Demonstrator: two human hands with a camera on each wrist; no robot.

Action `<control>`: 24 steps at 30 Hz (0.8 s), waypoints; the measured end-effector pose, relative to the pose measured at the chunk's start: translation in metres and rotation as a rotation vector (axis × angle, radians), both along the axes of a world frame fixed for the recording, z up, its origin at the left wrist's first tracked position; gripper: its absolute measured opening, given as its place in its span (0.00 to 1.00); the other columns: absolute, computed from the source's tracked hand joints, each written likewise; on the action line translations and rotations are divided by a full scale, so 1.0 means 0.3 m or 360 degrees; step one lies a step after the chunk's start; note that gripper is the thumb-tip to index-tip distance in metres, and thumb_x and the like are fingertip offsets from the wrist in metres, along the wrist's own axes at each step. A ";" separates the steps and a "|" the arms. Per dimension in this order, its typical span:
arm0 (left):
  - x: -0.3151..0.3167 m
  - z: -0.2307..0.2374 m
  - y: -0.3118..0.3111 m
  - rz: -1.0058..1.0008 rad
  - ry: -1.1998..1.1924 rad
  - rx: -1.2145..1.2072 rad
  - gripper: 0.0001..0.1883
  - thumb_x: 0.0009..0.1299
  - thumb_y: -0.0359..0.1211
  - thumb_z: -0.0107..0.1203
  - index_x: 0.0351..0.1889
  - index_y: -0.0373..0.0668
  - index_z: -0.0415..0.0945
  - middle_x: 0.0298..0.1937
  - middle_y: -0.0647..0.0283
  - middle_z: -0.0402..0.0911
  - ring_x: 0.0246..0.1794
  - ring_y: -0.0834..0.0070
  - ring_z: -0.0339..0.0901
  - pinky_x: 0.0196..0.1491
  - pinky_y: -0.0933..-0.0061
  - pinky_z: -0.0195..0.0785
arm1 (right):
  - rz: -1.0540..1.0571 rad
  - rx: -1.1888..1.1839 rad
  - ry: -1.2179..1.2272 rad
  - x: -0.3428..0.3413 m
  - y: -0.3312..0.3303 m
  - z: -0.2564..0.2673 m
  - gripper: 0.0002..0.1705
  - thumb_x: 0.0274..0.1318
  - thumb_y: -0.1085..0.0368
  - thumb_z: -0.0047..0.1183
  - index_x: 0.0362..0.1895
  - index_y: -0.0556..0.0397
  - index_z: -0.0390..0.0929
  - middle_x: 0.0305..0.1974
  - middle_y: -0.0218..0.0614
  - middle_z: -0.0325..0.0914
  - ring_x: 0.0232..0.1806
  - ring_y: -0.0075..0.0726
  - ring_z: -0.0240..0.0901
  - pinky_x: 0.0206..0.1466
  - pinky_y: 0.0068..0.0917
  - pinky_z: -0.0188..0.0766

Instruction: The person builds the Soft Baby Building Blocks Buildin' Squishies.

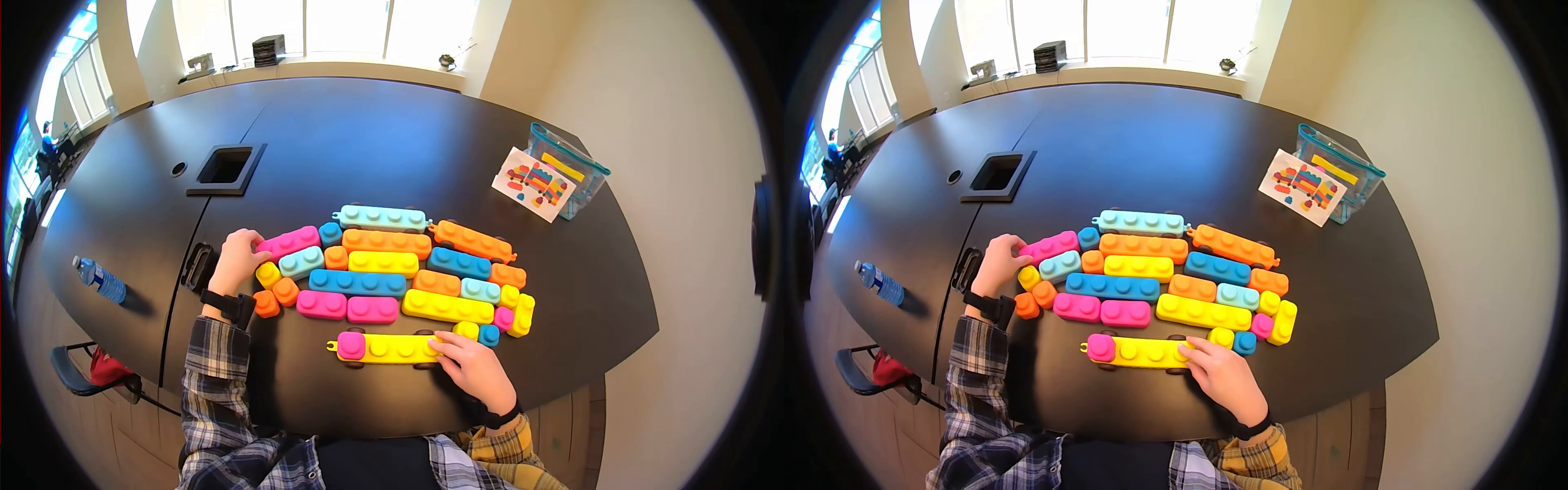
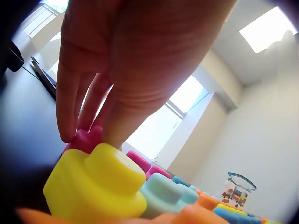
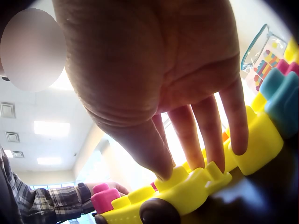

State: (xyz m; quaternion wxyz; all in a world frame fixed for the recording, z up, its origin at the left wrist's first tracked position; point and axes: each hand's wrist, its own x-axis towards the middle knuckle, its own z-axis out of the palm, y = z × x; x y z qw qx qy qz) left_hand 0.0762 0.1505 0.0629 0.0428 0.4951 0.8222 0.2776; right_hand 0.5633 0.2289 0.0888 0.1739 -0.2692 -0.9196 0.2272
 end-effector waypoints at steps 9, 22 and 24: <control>0.170 0.238 -0.074 -0.0155 0.0090 0.0460 0.15 0.65 0.22 0.69 0.48 0.33 0.80 0.47 0.54 0.80 0.47 0.62 0.84 0.48 0.66 0.83 | -0.0039 -0.0051 0.0135 -0.010 0.000 0.064 0.27 0.63 0.66 0.64 0.67 0.46 0.80 0.61 0.42 0.82 0.56 0.52 0.82 0.59 0.39 0.81; 0.662 0.281 -0.103 -0.0962 -0.0331 0.0327 0.18 0.66 0.29 0.72 0.51 0.40 0.79 0.54 0.57 0.83 0.47 0.58 0.85 0.49 0.66 0.82 | 0.0127 0.0215 0.0283 -0.120 0.030 0.184 0.35 0.59 0.63 0.70 0.70 0.50 0.76 0.67 0.45 0.76 0.64 0.56 0.76 0.65 0.43 0.75; 0.678 0.272 -0.113 -0.0924 -0.0417 0.0257 0.19 0.67 0.31 0.72 0.53 0.41 0.79 0.56 0.56 0.82 0.49 0.57 0.84 0.53 0.64 0.81 | 0.0159 0.0146 0.0202 -0.112 0.030 0.166 0.33 0.58 0.63 0.70 0.68 0.51 0.77 0.64 0.45 0.78 0.62 0.56 0.77 0.64 0.42 0.76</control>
